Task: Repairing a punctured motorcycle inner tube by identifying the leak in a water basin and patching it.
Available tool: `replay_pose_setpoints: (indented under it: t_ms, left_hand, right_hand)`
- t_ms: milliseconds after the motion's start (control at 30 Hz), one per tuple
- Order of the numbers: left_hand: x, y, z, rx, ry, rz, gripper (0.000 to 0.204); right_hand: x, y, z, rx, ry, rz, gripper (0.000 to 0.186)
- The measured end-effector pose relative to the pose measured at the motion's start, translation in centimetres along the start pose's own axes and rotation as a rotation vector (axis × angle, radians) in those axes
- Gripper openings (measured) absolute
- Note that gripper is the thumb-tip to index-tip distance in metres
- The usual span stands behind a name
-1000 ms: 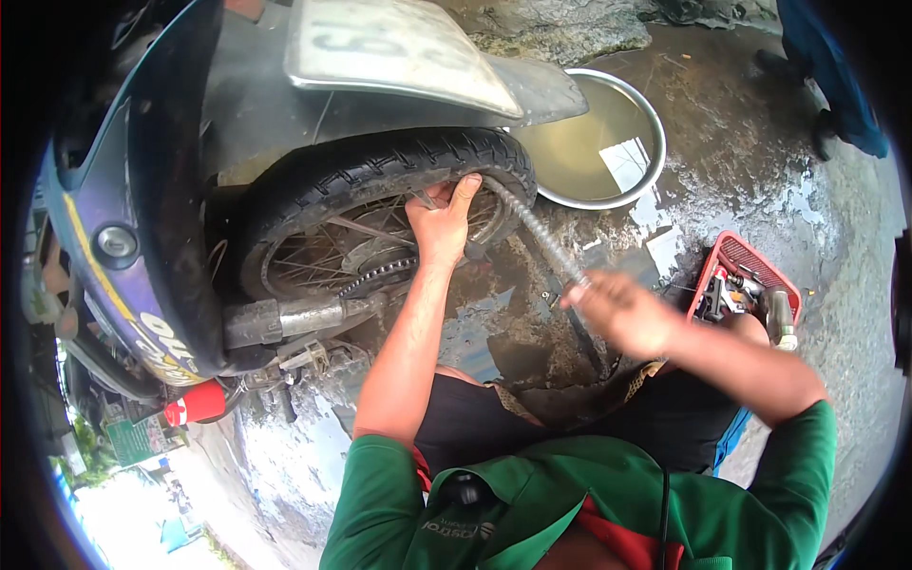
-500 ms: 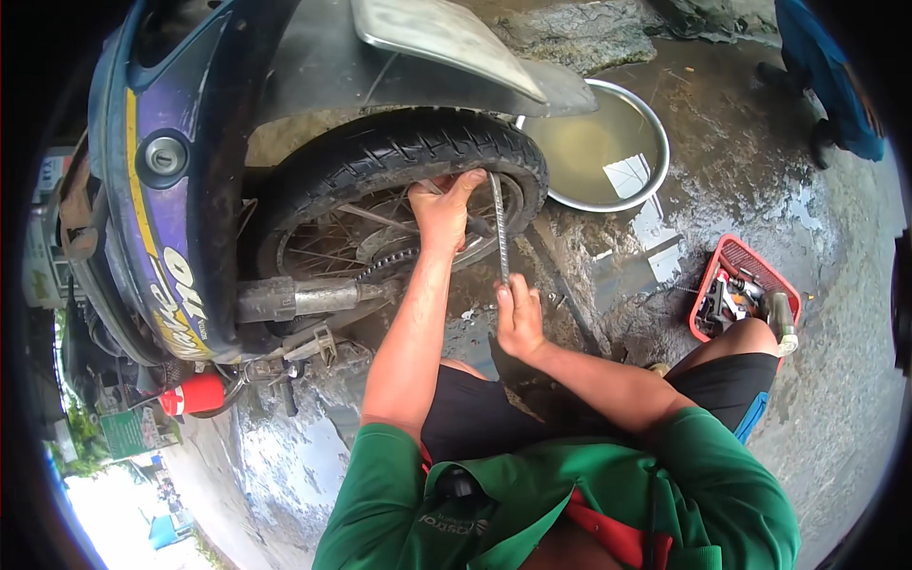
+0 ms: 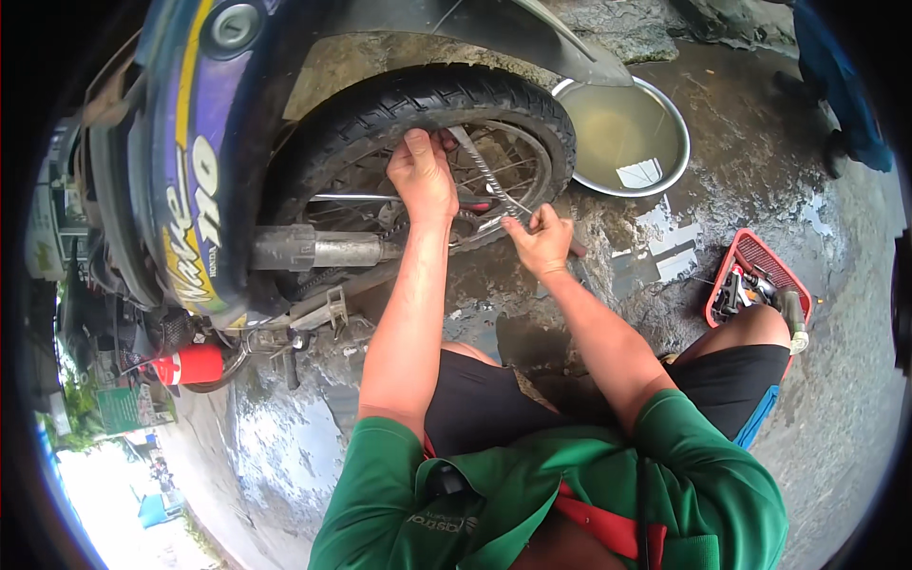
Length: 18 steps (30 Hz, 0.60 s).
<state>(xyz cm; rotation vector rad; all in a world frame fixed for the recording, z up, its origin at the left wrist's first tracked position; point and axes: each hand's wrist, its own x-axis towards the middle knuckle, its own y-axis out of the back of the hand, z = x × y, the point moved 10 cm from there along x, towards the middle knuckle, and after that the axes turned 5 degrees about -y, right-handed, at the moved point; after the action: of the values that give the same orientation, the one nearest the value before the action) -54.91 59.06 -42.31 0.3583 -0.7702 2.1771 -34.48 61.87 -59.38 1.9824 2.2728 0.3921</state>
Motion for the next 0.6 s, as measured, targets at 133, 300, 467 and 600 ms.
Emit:
replay_pose_setpoints:
  t_ms: [133, 300, 467, 600]
  left_hand:
    - [0.3, -0.1, 0.6, -0.019, 0.001, 0.014, 0.053]
    - [0.4, 0.8, 1.8, -0.024, -0.019, 0.057, 0.064]
    - [0.3, 1.5, 3.5, -0.045, -0.025, 0.079, 0.068]
    - [0.7, 1.5, 4.7, -0.027, -0.009, 0.077, 0.073]
  right_hand:
    - [1.9, 2.2, -4.0, -0.295, 0.388, 0.117, 0.058]
    - [3.7, 2.5, -6.9, -0.376, 0.617, 0.148, 0.054]
    - [3.9, 3.0, -10.2, -0.478, 0.876, 0.098, 0.049]
    - [2.0, 2.0, -12.0, -0.433, 0.831, -0.142, 0.043]
